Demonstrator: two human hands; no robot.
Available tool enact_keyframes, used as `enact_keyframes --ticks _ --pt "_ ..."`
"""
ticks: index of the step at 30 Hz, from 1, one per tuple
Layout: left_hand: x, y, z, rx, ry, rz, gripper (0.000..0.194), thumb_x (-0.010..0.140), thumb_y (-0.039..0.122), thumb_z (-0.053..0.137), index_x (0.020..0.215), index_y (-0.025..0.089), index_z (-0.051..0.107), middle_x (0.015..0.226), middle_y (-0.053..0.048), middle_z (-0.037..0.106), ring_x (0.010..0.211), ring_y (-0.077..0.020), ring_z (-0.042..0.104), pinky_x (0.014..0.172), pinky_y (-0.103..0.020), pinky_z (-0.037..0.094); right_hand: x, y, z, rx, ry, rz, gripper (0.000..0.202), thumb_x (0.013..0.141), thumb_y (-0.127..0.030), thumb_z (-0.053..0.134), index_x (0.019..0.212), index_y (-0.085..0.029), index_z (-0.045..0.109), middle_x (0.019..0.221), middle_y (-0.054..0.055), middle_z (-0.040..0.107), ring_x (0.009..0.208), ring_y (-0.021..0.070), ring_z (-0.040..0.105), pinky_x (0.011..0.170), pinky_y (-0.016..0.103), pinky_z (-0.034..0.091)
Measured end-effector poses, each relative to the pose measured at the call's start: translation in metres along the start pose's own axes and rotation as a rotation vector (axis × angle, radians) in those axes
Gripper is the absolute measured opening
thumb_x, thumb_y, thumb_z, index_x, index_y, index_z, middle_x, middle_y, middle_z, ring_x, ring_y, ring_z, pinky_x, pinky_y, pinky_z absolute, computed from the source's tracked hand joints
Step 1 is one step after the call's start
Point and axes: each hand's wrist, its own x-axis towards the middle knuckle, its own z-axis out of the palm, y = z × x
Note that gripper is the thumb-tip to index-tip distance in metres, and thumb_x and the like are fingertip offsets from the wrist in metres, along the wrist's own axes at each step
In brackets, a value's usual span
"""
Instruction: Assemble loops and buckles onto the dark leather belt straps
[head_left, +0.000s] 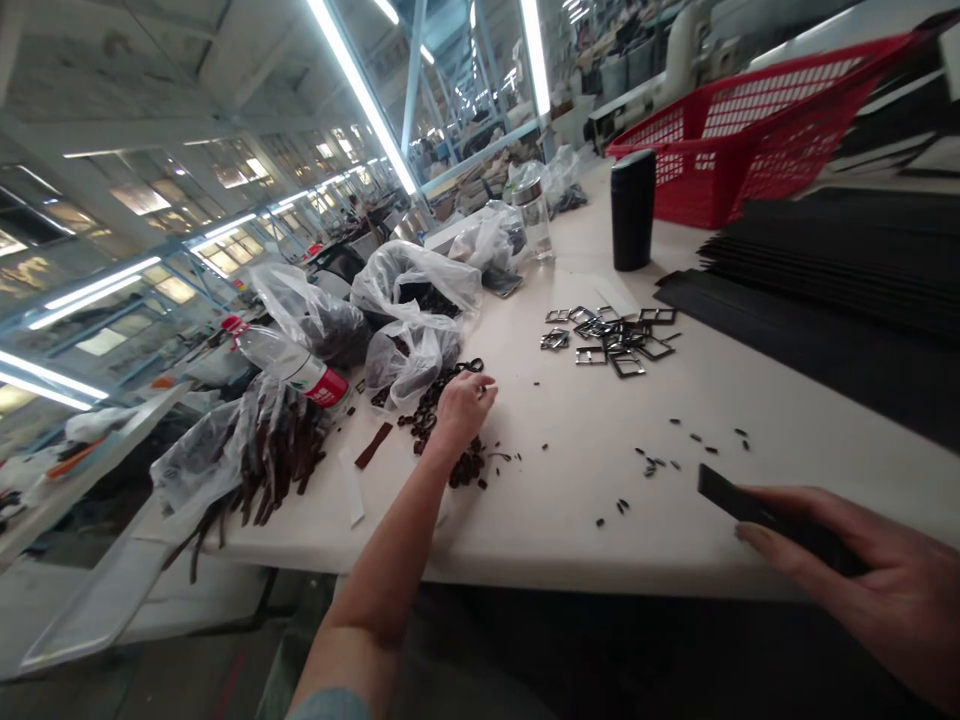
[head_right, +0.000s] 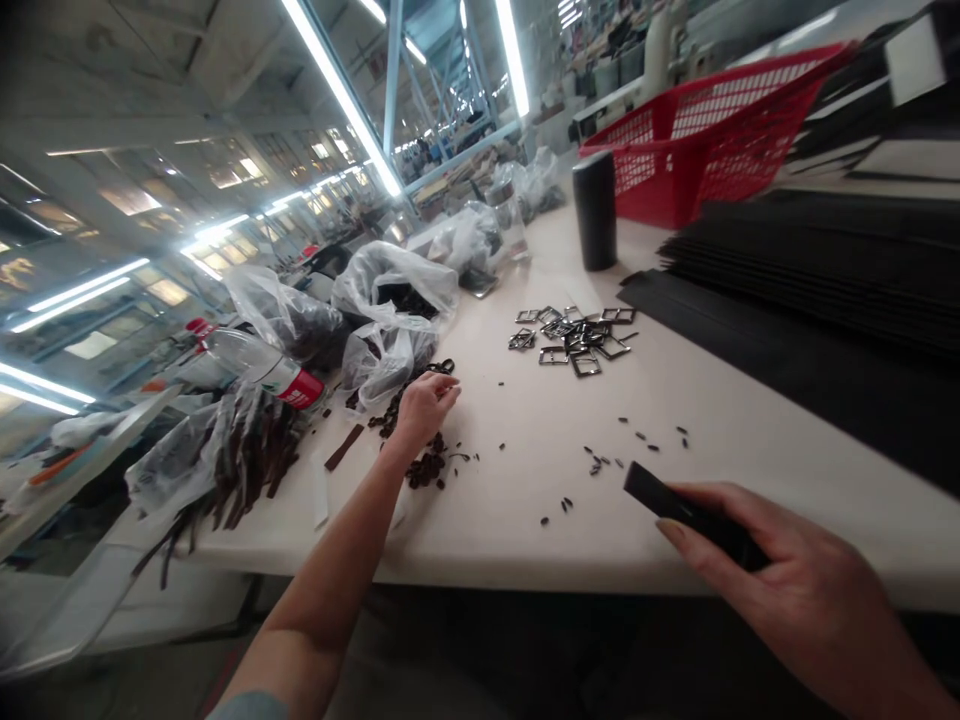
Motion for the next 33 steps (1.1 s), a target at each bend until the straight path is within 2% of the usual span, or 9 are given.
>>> enact_keyframes --ticks 3,7,11,14,17,23,27,30,33 --pt "0.016 0.034 0.019 -0.040 -0.058 0.123 0.018 0.091 0.023 0.064 0.105 0.021 0.076 0.108 -0.007 0.074 0.099 -0.0201 0.069 0.097 -0.033 0.051 0.002 -0.011 -0.005 0.099 -0.059 0.018 0.037 0.072 -0.062 0.066 0.094 -0.034 0.076 0.091 -0.001 0.081 0.078 0.0297 0.076 0.073 0.041 0.061" --pt "0.043 0.079 0.047 -0.063 -0.132 0.259 0.026 0.093 0.023 0.062 0.117 0.019 0.072 0.127 -0.010 0.070 0.117 -0.0236 0.064 0.106 -0.036 0.047 0.003 -0.016 -0.010 0.117 -0.059 0.033 0.040 0.070 -0.063 0.066 0.092 -0.032 0.077 0.092 0.001 0.081 0.082 0.0320 0.076 0.073 0.043 0.060" --pt "0.065 0.101 0.065 -0.066 -0.196 0.341 0.030 0.093 0.023 0.061 0.122 0.020 0.070 0.130 -0.012 0.068 0.118 -0.0252 0.063 0.105 -0.037 0.047 0.003 -0.019 -0.012 0.128 -0.092 0.009 0.038 0.075 -0.060 0.067 0.095 -0.030 0.077 0.095 0.003 0.081 0.085 0.0322 0.076 0.074 0.043 0.060" --pt "0.073 0.104 0.069 -0.058 -0.241 0.372 0.029 0.095 0.016 0.054 0.114 0.023 0.074 0.122 -0.009 0.071 0.109 -0.0224 0.067 0.098 -0.034 0.050 0.003 -0.020 -0.012 0.132 -0.069 -0.027 0.037 0.077 -0.059 0.066 0.095 -0.028 0.076 0.094 0.005 0.081 0.083 0.0322 0.075 0.072 0.043 0.060" --pt "0.071 0.101 0.065 -0.038 -0.264 0.369 0.027 0.094 0.014 0.053 0.102 0.022 0.077 0.111 -0.010 0.073 0.100 -0.0227 0.068 0.091 -0.033 0.052 0.002 -0.020 -0.011 0.126 -0.048 -0.060 0.038 0.078 -0.059 0.065 0.095 -0.028 0.075 0.094 0.005 0.080 0.083 0.0315 0.075 0.073 0.043 0.060" --pt "0.041 0.087 0.037 -0.037 -0.332 0.365 0.015 0.087 0.023 0.067 0.096 0.024 0.078 0.100 -0.007 0.071 0.090 -0.0203 0.068 0.086 -0.031 0.052 0.001 -0.021 -0.011 0.117 -0.055 -0.081 0.037 0.078 -0.056 0.065 0.098 -0.026 0.074 0.093 0.003 0.079 0.082 0.0287 0.075 0.075 0.041 0.059" --pt "0.022 0.077 0.019 -0.095 -0.434 0.332 0.011 0.081 0.024 0.074 0.091 0.023 0.079 0.092 -0.004 0.069 0.080 -0.0174 0.066 0.081 -0.028 0.052 0.000 -0.023 -0.012 0.115 -0.064 -0.068 0.038 0.079 -0.055 0.063 0.098 -0.024 0.074 0.095 0.005 0.079 0.084 0.0281 0.074 0.076 0.039 0.057" --pt "0.015 0.071 0.012 -0.121 -0.493 0.305 0.007 0.076 0.023 0.077 0.082 0.021 0.078 0.084 -0.002 0.067 0.075 -0.0162 0.065 0.076 -0.027 0.051 0.000 -0.024 -0.011 0.108 -0.058 -0.058 0.040 0.078 -0.055 0.062 0.098 -0.023 0.074 0.096 0.007 0.080 0.086 0.0289 0.074 0.076 0.039 0.056" --pt "0.010 0.067 0.009 -0.136 -0.497 0.290 0.004 0.076 0.024 0.077 0.079 0.021 0.078 0.084 -0.002 0.068 0.075 -0.0160 0.064 0.076 -0.027 0.050 0.000 -0.024 -0.010 0.103 -0.059 -0.059 0.042 0.077 -0.056 0.063 0.099 -0.022 0.074 0.098 0.007 0.079 0.087 0.0292 0.074 0.077 0.038 0.056"
